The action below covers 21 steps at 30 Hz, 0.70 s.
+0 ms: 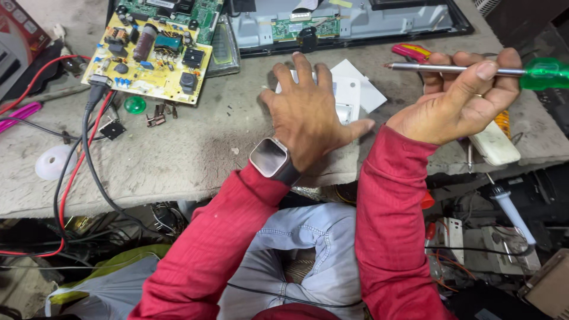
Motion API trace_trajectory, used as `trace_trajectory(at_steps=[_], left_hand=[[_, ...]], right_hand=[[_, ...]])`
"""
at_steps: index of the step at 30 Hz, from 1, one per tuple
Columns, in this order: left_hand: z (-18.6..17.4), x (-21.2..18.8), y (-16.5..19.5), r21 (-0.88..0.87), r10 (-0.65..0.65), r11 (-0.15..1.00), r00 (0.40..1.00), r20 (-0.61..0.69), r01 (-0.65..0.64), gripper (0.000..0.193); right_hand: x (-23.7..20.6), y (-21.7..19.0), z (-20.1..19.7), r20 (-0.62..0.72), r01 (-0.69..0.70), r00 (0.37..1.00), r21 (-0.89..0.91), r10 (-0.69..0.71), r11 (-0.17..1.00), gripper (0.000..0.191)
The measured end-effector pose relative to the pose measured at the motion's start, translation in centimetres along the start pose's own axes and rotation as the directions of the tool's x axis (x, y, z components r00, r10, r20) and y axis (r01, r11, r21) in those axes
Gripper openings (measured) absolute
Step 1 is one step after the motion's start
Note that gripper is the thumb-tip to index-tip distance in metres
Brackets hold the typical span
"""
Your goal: The person disassembles a white plastic electronic device using a screwdriver, then uses a soldering iron to attach wires to the internal circuit board. The person handles the device casing, screws, and wires during the process.
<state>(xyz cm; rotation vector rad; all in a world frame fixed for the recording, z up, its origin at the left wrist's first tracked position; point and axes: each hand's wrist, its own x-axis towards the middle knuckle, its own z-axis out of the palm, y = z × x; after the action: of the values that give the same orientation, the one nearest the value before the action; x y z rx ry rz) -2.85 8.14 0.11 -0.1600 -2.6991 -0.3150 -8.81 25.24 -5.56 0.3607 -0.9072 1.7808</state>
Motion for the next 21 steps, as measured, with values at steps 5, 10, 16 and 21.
trace_trajectory(at_steps=[5, 10, 16, 21], left_hand=[[-0.4, 1.4, -2.8, -0.191, 0.46, 0.887, 0.838, 0.293, -0.42, 0.085], [0.1, -0.3, -8.3, -0.581, 0.756, 0.589, 0.636, 0.151, -0.562, 0.059], [-0.4, -2.3, -10.7, -0.524, 0.534, 0.752, 0.835, 0.13, -0.399, 0.092], [0.8, -2.4, -9.8, -0.432, 0.509, 0.797, 0.854, 0.105, -0.422, 0.102]], right_hand=[[0.2, -0.3, -1.9, 0.052, 0.022, 0.998, -0.046, -0.02, 0.999, 0.045], [-0.8, -0.6, -3.6, 0.14, -0.11, 0.983, -0.075, 0.12, 0.991, 0.044], [-1.7, -1.6, -2.1, 0.352, -0.159, 0.919, -0.077, 0.176, 0.984, 0.042], [-2.9, -3.6, 0.1, 0.516, -0.239, 0.813, -0.125, 0.269, 0.963, 0.038]])
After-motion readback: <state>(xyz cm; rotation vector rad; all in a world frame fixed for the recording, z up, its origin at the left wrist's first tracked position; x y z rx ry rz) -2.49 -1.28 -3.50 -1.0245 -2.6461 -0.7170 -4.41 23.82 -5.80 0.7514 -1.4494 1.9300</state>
